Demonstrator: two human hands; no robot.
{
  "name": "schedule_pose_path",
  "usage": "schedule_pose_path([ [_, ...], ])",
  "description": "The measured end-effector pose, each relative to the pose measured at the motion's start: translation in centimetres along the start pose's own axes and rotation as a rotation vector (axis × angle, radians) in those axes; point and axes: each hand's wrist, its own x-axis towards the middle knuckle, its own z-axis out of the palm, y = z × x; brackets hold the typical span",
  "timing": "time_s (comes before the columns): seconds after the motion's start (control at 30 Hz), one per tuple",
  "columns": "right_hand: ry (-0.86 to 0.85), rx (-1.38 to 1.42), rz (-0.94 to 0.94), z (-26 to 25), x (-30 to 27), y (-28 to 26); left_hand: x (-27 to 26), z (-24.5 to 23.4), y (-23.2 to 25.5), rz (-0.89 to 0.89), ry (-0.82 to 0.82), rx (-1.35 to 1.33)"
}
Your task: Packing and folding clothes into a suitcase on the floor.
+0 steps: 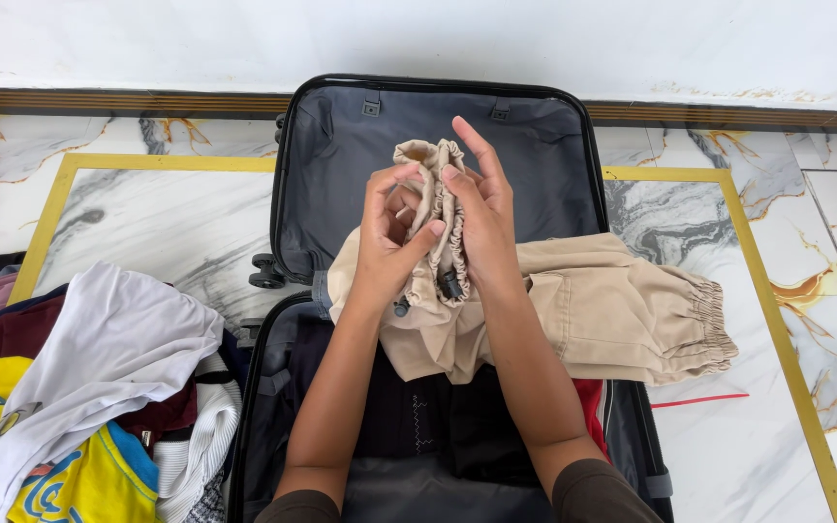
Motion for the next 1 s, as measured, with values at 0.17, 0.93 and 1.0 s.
schedule_pose_path([
  [0.17,0.030,0.025,-0.042,-1.8,0.4,1.5,-0.2,0.5,1.9,-0.022,-0.096,0.245],
  [0.93,-0.241,0.201,-0.133,-0.9,0.2,3.7,-0.5,0.1,-1.4,0.064,-0.079,0.087],
  [1.0,-0.286,0.263,-0.057,-0.2,-0.1,3.4,-0.7,-2.4,-5.2,0.023,0.123,-0.195],
])
